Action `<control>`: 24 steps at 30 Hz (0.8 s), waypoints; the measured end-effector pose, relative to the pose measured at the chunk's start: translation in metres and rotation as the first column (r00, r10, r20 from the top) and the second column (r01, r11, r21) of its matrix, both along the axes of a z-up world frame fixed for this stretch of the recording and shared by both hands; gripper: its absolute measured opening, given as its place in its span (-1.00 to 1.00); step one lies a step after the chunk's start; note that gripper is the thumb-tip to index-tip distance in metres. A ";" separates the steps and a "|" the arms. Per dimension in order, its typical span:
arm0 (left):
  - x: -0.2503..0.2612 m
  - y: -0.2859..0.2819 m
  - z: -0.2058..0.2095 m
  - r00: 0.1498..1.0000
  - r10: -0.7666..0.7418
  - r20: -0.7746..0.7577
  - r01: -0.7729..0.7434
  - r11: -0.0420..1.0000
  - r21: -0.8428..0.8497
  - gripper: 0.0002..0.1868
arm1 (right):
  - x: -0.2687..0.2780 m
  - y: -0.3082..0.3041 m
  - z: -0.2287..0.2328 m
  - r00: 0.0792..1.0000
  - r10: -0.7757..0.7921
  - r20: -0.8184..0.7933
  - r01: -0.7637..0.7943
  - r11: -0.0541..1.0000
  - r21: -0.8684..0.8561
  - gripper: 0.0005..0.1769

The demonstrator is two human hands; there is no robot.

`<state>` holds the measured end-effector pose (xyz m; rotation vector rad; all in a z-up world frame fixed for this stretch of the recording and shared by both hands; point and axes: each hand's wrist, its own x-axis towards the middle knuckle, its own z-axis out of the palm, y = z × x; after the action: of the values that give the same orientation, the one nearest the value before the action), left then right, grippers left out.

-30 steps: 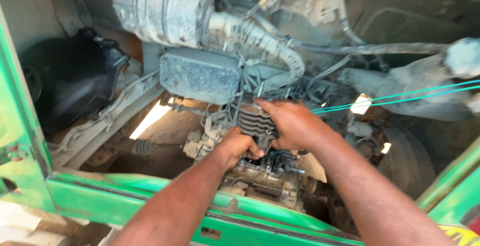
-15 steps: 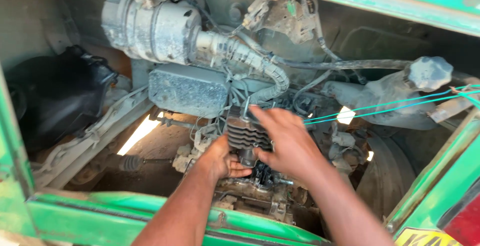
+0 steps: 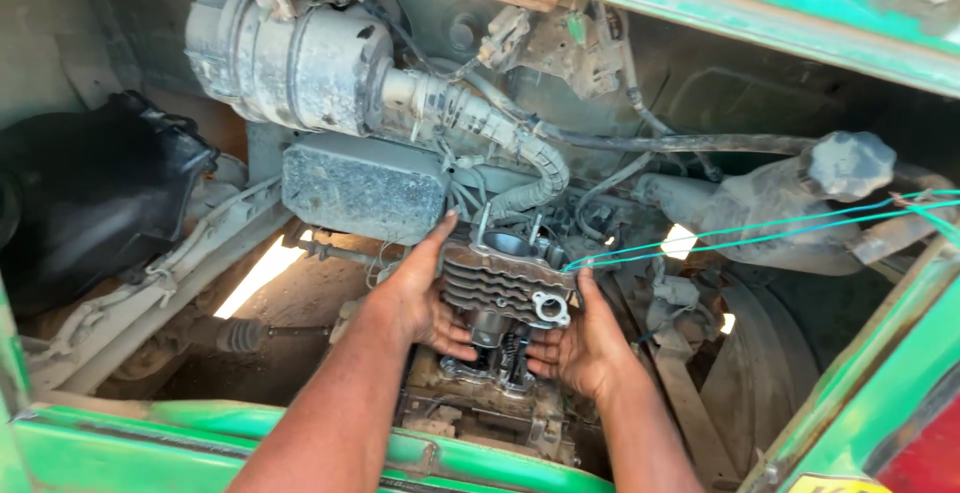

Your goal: The recorder is shown assembling a small engine, specifically installing a cylinder block onto the piston and crankcase of what appears to be a three-wheeled vehicle engine.

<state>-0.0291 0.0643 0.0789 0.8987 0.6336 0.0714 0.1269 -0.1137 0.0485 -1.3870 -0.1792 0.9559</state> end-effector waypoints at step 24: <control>0.023 0.005 -0.013 0.998 -0.016 0.062 0.012 0.998 0.065 0.19 | 0.003 0.016 0.008 0.991 0.111 -0.074 -0.095 0.977 0.191 0.08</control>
<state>-0.0061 0.0693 0.0655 0.9592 0.5698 0.1077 0.1303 -0.0978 0.0561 -1.1710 -0.2729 1.0548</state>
